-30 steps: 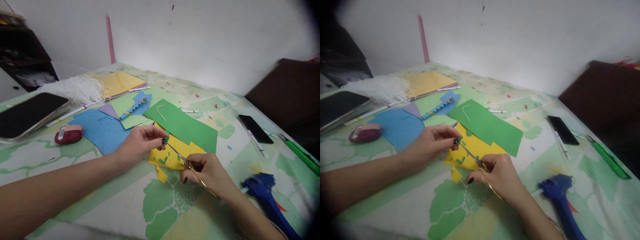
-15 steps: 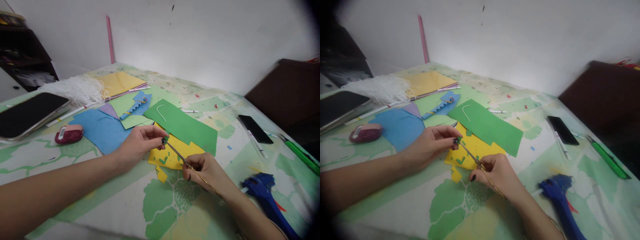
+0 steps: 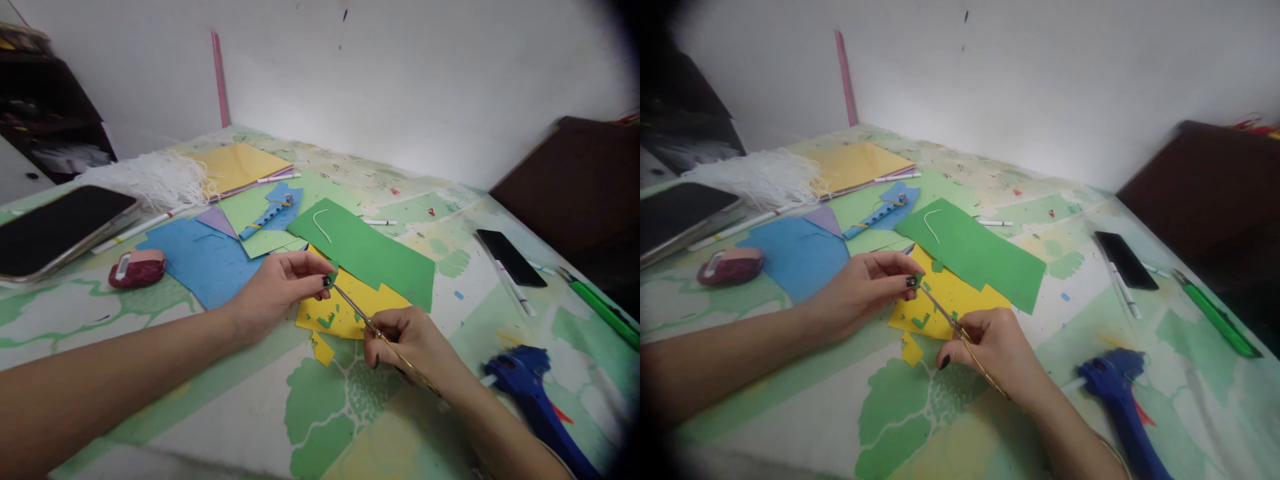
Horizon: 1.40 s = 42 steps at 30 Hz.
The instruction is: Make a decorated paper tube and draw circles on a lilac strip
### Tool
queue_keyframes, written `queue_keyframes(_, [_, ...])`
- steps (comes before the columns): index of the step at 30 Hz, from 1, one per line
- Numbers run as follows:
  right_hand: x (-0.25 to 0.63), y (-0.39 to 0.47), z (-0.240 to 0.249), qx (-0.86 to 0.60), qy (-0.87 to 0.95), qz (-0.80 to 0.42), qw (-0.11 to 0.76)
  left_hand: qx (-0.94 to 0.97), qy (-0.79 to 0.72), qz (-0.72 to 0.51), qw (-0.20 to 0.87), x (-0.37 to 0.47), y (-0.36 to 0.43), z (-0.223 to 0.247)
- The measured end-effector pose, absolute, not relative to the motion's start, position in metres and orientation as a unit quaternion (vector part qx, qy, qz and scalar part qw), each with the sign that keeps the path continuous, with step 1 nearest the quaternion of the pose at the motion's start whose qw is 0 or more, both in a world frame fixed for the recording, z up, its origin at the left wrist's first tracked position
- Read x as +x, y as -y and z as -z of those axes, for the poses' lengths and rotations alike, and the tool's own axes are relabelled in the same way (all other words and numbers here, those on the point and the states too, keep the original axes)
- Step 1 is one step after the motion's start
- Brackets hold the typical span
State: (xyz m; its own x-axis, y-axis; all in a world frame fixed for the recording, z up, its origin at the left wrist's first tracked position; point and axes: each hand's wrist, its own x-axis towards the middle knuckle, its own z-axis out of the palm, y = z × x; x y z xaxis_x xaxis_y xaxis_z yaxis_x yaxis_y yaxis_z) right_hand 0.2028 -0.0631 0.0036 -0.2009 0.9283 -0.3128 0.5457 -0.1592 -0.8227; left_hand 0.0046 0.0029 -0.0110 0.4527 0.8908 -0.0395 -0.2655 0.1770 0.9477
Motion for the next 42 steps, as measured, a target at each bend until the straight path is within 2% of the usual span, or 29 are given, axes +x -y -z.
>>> queue_keyframes(11, [0.204, 0.062, 0.0, -0.609, 0.631, -0.431, 0.212, 0.462, -0.329, -0.422, 0.708, 0.003, -0.002, 0.008])
queue_keyframes(18, [0.203, 0.064, -0.001, -0.591, 0.615, -0.431, 0.294, 0.532, -0.342, -0.399, 0.664, 0.002, 0.0, 0.008])
queue_keyframes(27, [0.19, 0.071, 0.005, -0.616, 0.627, -0.386, 0.281, 0.459, -0.345, -0.414, 0.706, 0.008, 0.007, 0.008])
queue_keyframes(42, [0.185, 0.069, 0.006, -0.598, 0.601, -0.437, 0.3, 0.449, -0.321, -0.418, 0.721, 0.012, 0.014, 0.005])
